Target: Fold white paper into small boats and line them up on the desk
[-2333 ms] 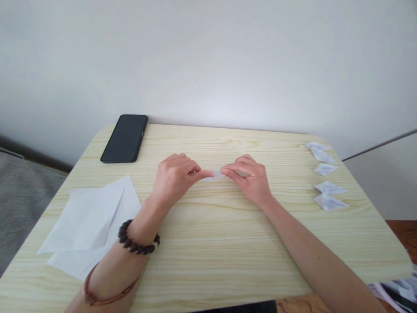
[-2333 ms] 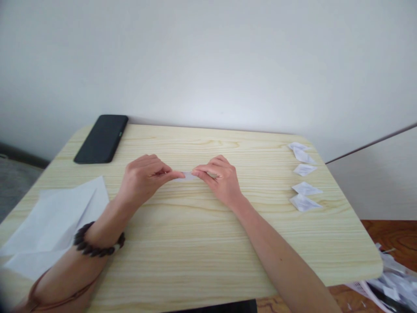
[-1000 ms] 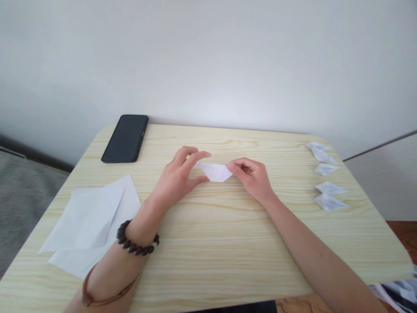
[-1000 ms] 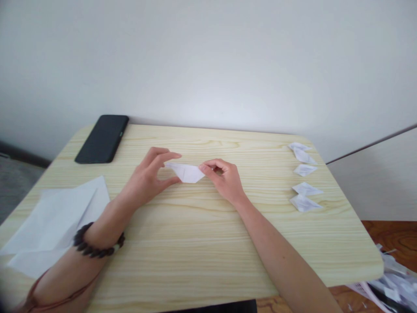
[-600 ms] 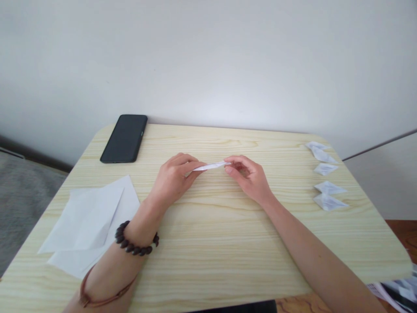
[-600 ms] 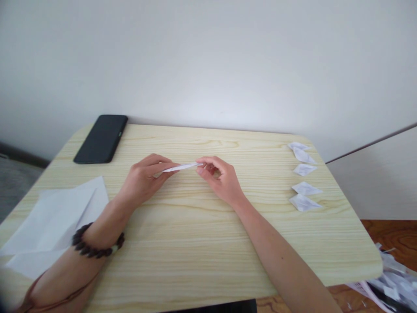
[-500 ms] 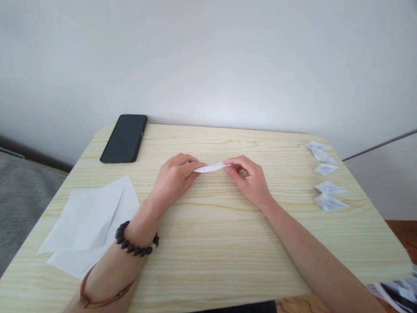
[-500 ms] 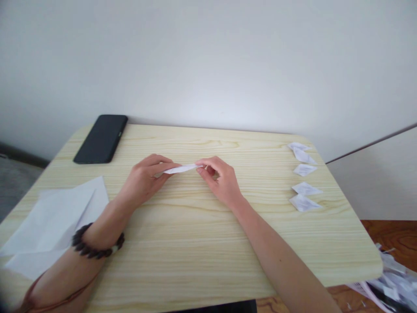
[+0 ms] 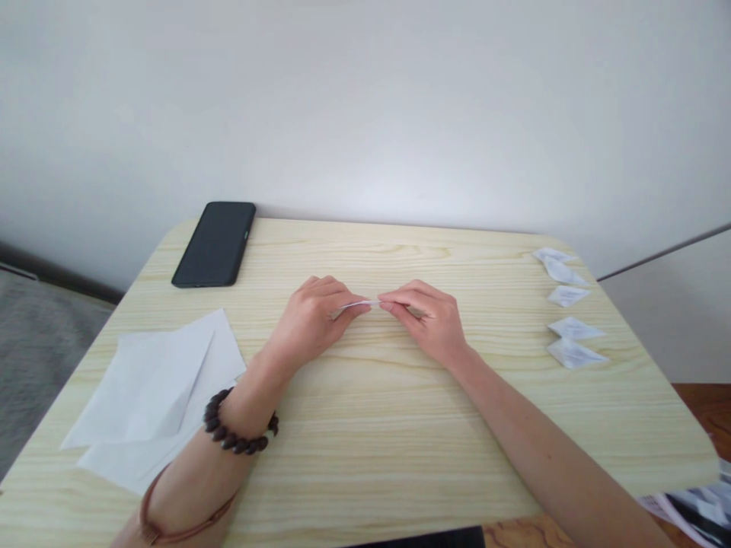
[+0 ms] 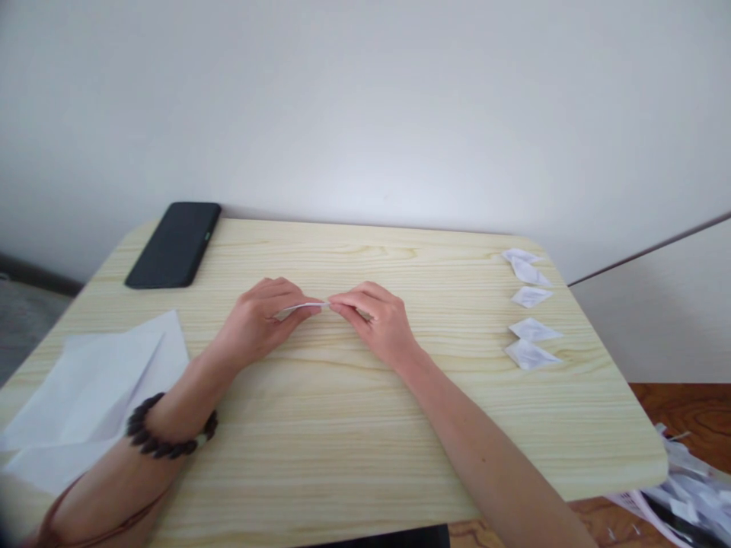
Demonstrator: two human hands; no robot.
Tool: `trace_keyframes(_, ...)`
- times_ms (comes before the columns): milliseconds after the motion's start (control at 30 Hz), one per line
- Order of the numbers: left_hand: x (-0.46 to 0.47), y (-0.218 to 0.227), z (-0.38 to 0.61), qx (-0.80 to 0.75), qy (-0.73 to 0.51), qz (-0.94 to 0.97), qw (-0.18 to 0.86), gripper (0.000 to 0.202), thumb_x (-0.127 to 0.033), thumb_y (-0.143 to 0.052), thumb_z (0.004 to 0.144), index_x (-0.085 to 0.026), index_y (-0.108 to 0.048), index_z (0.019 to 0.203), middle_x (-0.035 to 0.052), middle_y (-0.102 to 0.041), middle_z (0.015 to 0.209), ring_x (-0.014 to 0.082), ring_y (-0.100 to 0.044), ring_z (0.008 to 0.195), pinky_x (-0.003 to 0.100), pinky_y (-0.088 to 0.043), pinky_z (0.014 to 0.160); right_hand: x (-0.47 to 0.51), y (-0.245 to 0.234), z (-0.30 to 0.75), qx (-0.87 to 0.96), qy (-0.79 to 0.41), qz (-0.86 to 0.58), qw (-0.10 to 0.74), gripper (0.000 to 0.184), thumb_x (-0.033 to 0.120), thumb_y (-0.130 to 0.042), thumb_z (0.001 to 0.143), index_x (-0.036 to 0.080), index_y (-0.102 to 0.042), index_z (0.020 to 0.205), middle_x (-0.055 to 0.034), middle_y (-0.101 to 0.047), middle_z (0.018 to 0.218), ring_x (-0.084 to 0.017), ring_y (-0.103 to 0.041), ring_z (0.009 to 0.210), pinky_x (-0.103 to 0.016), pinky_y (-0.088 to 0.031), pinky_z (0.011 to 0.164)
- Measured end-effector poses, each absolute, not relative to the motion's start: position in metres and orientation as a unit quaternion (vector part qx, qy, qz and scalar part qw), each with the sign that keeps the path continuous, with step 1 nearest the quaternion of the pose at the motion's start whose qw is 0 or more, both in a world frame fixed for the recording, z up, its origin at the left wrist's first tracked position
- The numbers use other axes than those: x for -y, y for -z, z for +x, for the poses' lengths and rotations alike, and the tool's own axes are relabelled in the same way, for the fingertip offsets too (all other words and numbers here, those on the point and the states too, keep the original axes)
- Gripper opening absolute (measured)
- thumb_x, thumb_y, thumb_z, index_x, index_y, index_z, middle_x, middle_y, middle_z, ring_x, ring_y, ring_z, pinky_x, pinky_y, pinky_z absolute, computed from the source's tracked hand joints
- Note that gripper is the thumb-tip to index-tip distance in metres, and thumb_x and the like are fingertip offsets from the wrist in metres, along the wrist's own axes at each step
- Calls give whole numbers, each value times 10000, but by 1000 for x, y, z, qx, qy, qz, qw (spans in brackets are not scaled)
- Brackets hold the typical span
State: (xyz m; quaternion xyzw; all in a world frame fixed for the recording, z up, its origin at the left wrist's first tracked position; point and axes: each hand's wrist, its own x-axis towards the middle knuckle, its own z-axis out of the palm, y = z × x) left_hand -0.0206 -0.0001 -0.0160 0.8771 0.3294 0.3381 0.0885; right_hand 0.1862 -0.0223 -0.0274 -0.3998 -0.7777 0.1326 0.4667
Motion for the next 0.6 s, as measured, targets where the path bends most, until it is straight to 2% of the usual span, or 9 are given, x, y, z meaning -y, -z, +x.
trace_keyframes(167,2,12,-19,-375,-360,854,11,163,-306,-619,883,-219,-685,1004,56,-700,952,214,-589,916,359,-424,792,24,27,185,773,-93,-411,474,86,213,-603,888,228,-688,894,-31,-713,833,-147,-656,782,-284,-537,722)
trace_keyframes(267,1,13,-19,-378,-362,852,-41,87,-270,-626,877,-245,-686,934,43,-679,891,212,-568,881,356,-407,765,23,28,183,775,-76,-411,475,62,224,-606,886,232,-660,857,-22,-695,800,-148,-644,770,-290,-537,718)
trace_keyframes(400,0,15,-19,-355,-354,865,-4,83,-199,-573,903,-205,-652,877,29,-650,811,174,-570,776,317,-407,708,22,29,183,777,-66,-388,491,39,219,-620,876,238,-625,909,-37,-660,894,-155,-635,857,-308,-541,764)
trace_keyframes(600,2,13,-18,-359,-379,852,34,86,-176,-540,919,-178,-625,908,43,-655,879,166,-593,833,295,-474,772,21,29,185,775,-69,-371,507,108,175,-623,866,244,-585,941,-40,-642,961,-156,-633,941,-318,-546,804)
